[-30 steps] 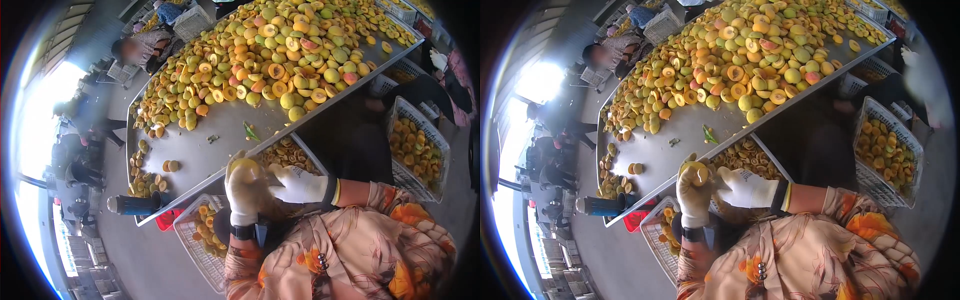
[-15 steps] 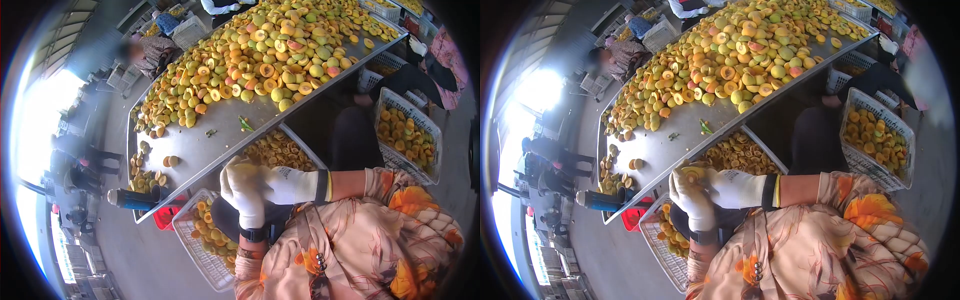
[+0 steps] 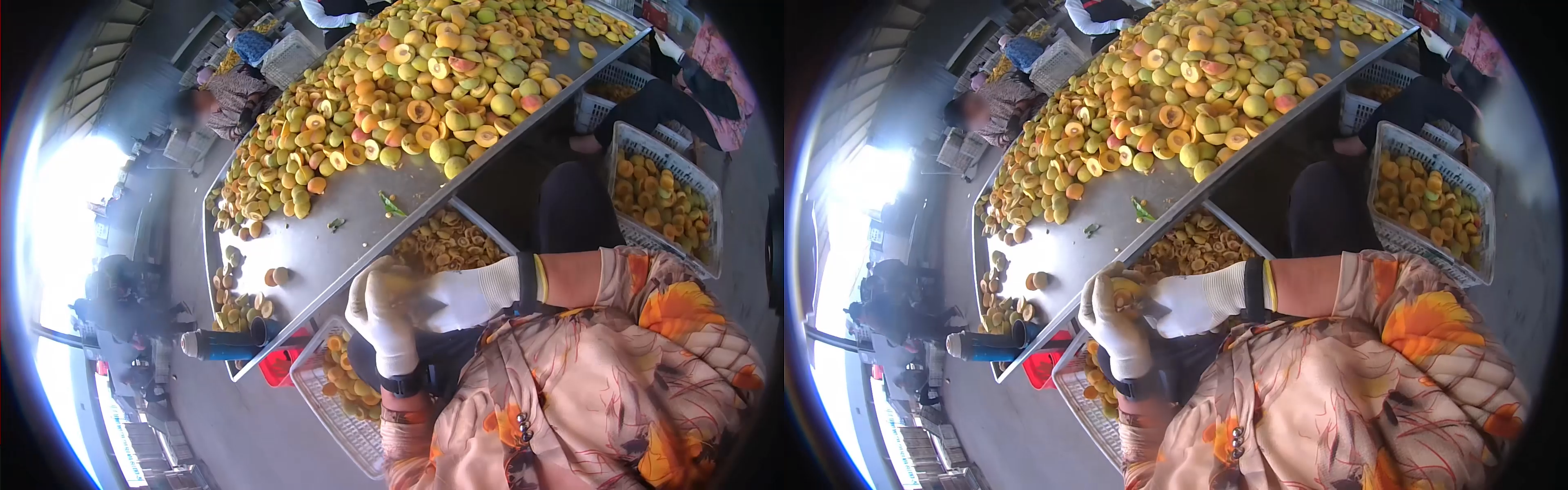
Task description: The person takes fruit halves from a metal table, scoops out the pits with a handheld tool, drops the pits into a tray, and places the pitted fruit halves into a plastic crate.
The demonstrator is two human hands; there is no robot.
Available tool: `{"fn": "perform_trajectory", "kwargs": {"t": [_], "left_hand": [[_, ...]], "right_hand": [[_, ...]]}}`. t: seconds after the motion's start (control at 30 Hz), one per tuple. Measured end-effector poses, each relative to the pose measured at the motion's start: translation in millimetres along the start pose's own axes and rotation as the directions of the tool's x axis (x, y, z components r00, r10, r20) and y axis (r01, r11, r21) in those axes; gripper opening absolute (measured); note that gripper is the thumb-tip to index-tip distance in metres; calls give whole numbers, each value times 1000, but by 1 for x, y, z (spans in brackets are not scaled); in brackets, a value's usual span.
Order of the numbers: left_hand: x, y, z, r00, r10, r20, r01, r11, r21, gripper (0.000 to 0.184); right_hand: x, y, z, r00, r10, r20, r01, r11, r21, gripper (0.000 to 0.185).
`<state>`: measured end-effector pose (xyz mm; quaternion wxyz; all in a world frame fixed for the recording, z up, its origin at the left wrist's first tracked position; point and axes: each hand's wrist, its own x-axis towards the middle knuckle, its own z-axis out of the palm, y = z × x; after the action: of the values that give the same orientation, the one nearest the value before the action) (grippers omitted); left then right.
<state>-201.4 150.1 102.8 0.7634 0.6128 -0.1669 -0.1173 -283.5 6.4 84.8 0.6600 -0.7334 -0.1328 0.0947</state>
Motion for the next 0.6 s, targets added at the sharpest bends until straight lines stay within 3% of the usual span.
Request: {"fn": "perform_trajectory", "kwargs": {"t": [0.03,0.1,0.13,0.2,0.27,0.33,0.4,0.43,0.5,0.57,0.6], "left_hand": [[0,-3,4,998,-8,-54,6,999,-41,34],[1,-13,13,987,-36,-157,18,993,-119,32],[3,-15,11,993,9,-120,-16,998,-57,32],[4,-19,4,995,87,-39,-85,995,58,32],[4,-13,6,998,27,-60,-26,1000,7,30],[5,-5,11,996,-22,-92,20,1000,-24,28],[6,0,16,989,-70,-131,67,997,-30,27],[8,-7,11,993,-53,-109,48,998,-49,28],[11,-12,6,995,97,-6,-96,989,114,30],[11,-9,-1,986,141,91,-156,968,198,32],[10,-7,-1,990,110,89,-125,976,179,32]], "right_hand": [[1,1,-2,999,50,9,-50,998,31,21],[5,11,-2,993,-83,-81,77,994,-79,19],[7,17,-2,981,-151,-120,133,981,-143,18],[16,53,-7,941,-332,-65,327,942,-69,16],[17,54,-9,944,-328,-20,327,944,-52,15],[14,20,-13,990,-140,27,143,983,-116,15],[14,24,-16,996,-58,74,63,996,-68,15],[16,34,-18,993,-97,71,103,991,-90,15],[24,69,-16,967,-249,47,253,951,-176,14],[24,58,-19,960,-272,70,281,940,-192,12],[20,53,-23,976,-185,113,201,968,-151,12]]}}
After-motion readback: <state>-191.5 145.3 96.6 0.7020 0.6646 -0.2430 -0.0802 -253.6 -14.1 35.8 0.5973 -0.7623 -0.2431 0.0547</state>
